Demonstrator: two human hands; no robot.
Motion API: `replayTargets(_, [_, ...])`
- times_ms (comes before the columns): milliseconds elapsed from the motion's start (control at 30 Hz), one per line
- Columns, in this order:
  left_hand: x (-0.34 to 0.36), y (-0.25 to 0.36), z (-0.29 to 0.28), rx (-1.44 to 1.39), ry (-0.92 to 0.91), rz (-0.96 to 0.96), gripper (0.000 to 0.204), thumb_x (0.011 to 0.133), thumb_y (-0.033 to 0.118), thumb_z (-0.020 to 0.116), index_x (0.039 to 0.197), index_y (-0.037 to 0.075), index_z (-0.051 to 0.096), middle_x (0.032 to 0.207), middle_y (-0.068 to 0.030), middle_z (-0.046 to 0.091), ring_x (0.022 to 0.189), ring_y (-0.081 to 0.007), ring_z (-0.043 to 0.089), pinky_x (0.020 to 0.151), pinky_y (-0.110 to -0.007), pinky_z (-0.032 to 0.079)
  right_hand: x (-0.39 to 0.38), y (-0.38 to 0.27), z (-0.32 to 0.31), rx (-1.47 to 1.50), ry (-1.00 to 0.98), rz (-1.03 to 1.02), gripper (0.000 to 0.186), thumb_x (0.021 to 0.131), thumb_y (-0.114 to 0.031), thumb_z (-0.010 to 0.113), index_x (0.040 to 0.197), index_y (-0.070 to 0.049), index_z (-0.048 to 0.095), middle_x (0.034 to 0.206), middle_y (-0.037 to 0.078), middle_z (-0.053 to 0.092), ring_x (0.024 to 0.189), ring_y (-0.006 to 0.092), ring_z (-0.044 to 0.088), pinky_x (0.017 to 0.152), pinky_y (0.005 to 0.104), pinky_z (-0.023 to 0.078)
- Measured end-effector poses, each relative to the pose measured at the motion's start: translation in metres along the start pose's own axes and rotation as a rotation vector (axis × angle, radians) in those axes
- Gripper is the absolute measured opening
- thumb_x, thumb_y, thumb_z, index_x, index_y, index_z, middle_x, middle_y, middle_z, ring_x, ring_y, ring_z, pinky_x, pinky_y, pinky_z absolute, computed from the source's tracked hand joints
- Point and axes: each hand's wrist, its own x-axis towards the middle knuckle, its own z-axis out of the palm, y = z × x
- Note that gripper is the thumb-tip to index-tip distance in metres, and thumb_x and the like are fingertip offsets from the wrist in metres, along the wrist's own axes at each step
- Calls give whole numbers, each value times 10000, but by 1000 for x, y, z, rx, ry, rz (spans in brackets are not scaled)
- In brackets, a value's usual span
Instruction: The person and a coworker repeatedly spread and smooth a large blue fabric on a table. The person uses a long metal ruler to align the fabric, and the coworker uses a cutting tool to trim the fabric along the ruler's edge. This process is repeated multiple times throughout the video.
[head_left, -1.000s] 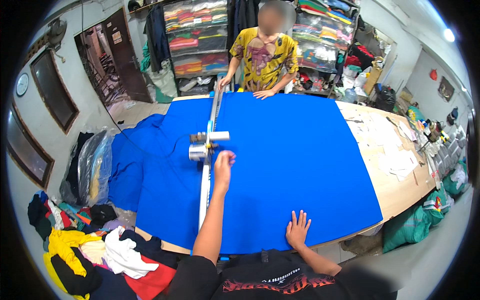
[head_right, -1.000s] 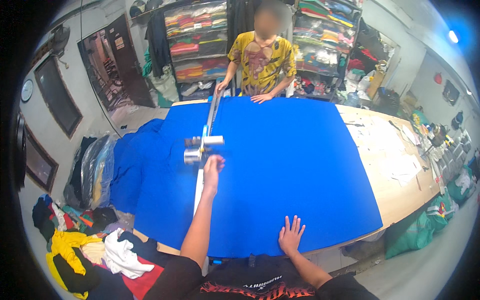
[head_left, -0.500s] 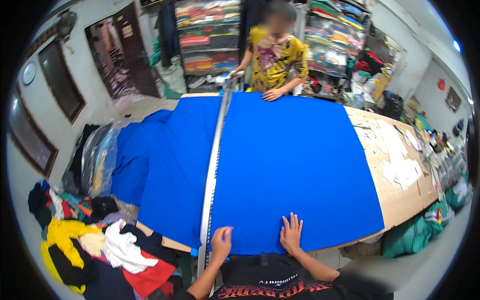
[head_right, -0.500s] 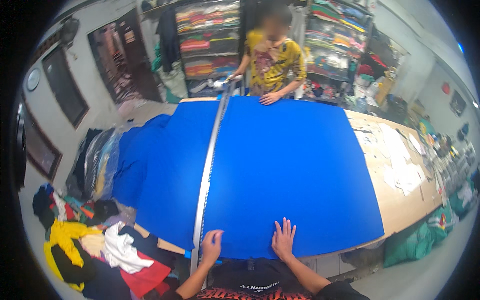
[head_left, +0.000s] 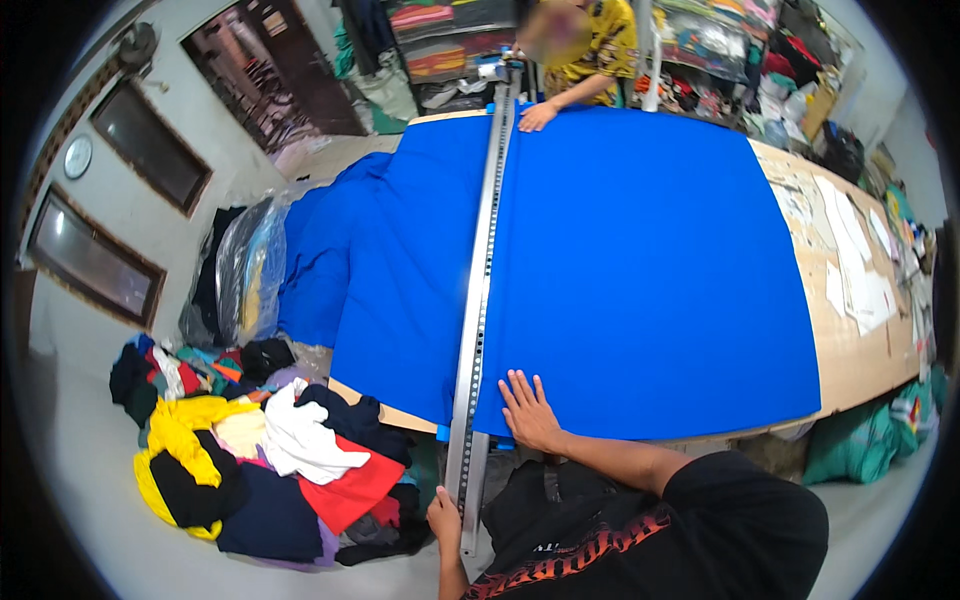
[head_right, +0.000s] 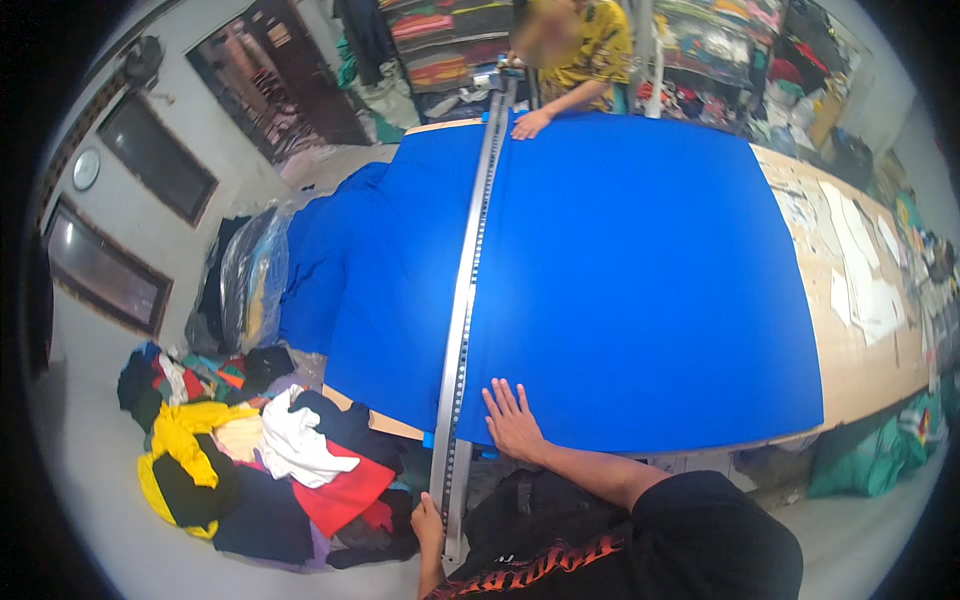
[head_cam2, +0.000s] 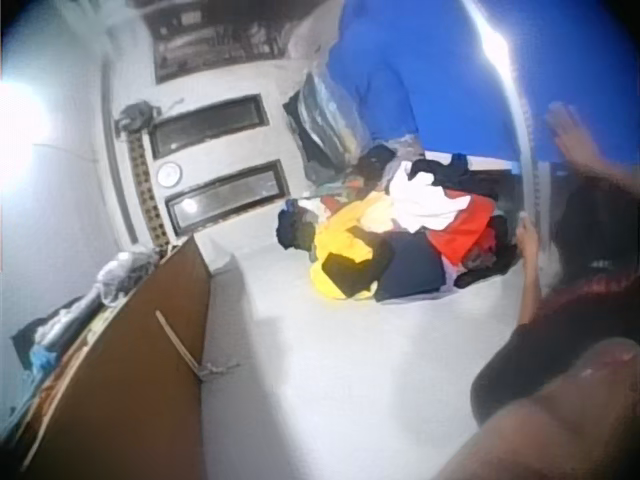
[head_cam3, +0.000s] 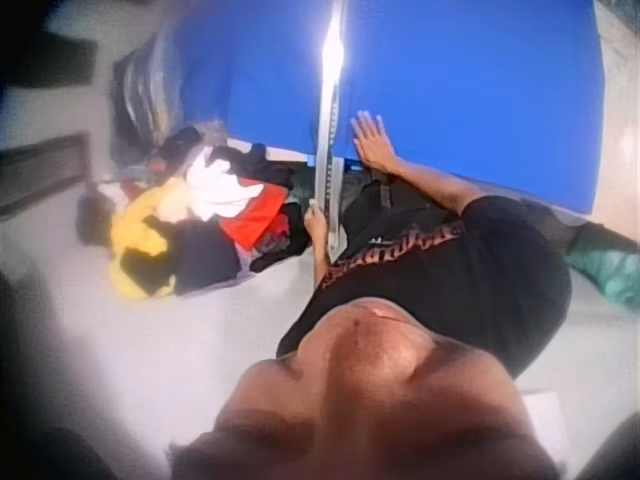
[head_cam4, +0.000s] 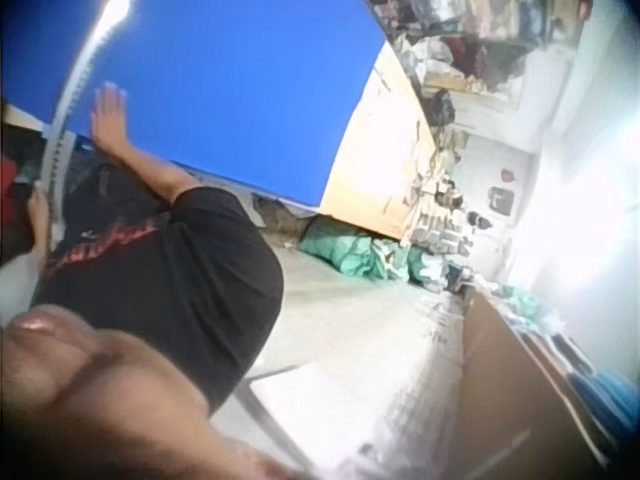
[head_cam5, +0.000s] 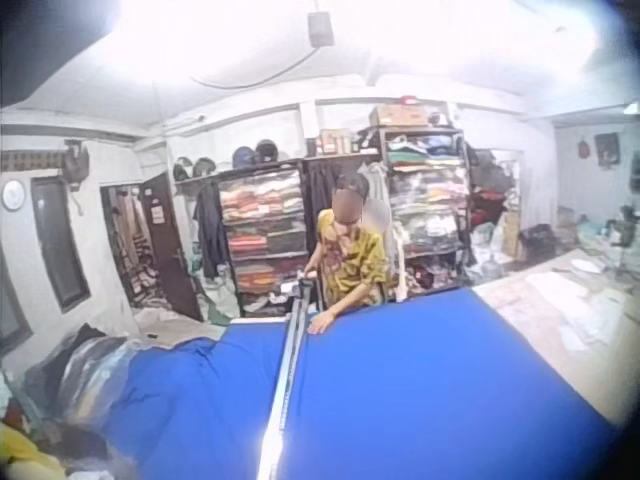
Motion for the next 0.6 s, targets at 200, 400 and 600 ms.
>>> replayTargets(200, [-15, 63, -58, -15, 61, 59, 708, 1104, 473, 402, 654, -22, 634, 554, -122, 610, 563, -297, 662, 625, -450, 503, 25, -6, -8, 91, -214, -307, 578, 1095, -411, 381, 1528, -43, 488, 1663, 231, 320, 1591, 356, 196, 1293, 594, 83])
replayTargets(400, [-15, 57, -60, -61, 35, 39, 720, 1114, 463, 382, 645, -17, 642, 550, -118, 617, 552, -292, 648, 623, -436, 495, 44, 17, -2, 265, -120, -356, 539, 1096, -376, 408, 1543, -80, 468, 1639, 207, 370, 1555, 359, 291, 1301, 569, 101])
replayTargets(600, [-14, 47, -47, -106, -1, 28, 706, 1110, 457, 385, 679, -21, 675, 579, -127, 643, 580, -313, 660, 638, -453, 491, 75, 60, 1, 19, 179, 285, 572, 1095, -393, 430, 1597, -119, 404, 1704, 230, 225, 1598, 411, 135, 1275, 623, 83])
